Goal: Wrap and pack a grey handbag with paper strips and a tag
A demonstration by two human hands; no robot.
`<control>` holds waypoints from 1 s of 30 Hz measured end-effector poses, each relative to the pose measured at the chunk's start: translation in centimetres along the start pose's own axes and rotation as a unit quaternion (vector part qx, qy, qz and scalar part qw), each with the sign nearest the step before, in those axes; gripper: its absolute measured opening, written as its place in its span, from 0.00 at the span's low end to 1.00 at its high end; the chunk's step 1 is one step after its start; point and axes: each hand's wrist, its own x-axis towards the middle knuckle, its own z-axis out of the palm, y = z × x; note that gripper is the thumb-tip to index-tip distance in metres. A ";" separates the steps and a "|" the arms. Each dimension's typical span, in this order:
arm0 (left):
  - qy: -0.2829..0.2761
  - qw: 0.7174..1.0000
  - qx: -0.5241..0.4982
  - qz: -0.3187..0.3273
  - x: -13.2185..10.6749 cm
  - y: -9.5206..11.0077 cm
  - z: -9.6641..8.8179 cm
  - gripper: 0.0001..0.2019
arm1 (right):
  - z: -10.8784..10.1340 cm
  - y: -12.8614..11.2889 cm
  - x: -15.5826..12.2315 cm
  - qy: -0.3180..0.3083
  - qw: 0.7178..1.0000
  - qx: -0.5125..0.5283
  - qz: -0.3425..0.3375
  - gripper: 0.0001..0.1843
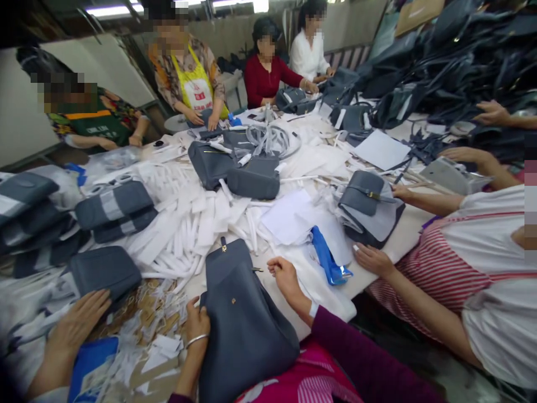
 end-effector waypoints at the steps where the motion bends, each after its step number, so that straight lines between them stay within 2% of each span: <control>1: -0.008 1.000 -0.024 -0.003 0.1 -0.2 0.0 0.16 | -0.1 0.6 -0.3 -0.036 0.999 0.005 0.036 0.12; 2: -0.017 0.999 -0.047 -0.006 0.2 -0.4 0.0 0.16 | 0.3 1.1 -0.7 -0.071 0.996 0.002 0.044 0.13; 4: -0.033 0.996 -0.086 -0.015 0.3 -0.7 0.0 0.15 | 1.8 1.5 -1.4 -0.118 0.993 -0.021 0.003 0.15; 6: -0.044 0.994 -0.101 -0.025 0.4 -0.9 -0.1 0.13 | 3.4 1.5 -1.8 -0.121 0.990 -0.051 -0.045 0.18; 8: -0.051 0.993 -0.093 -0.041 0.5 -1.2 -0.1 0.12 | 4.5 1.6 -1.7 -0.121 0.989 -0.074 -0.048 0.21; 12: -0.048 0.994 -0.078 -0.060 0.6 -1.6 -0.4 0.11 | 5.0 2.3 -1.1 -0.139 0.987 -0.071 -0.027 0.22; 16: -0.016 0.997 -0.055 -0.054 0.0 -1.6 -0.9 0.14 | 5.1 2.6 -0.7 -0.163 0.985 -0.065 -0.007 0.13; 19: -0.004 0.999 -0.027 -0.034 -0.6 -0.7 -1.4 0.12 | 5.5 2.6 -0.6 -0.156 0.978 -0.134 0.029 0.08; 22: -0.034 0.997 0.073 -0.011 -1.1 0.8 -1.7 0.12 | 6.0 2.4 -0.5 -0.123 0.975 -0.178 0.045 0.07; 27: -0.051 0.978 0.198 -0.035 -2.0 3.2 -2.3 0.13 | 6.2 1.2 -0.9 -0.098 0.971 -0.213 -0.035 0.06; 30: -0.057 0.977 0.198 -0.051 -2.1 3.5 -2.3 0.14 | 5.9 1.1 -1.0 -0.094 0.960 -0.245 -0.095 0.05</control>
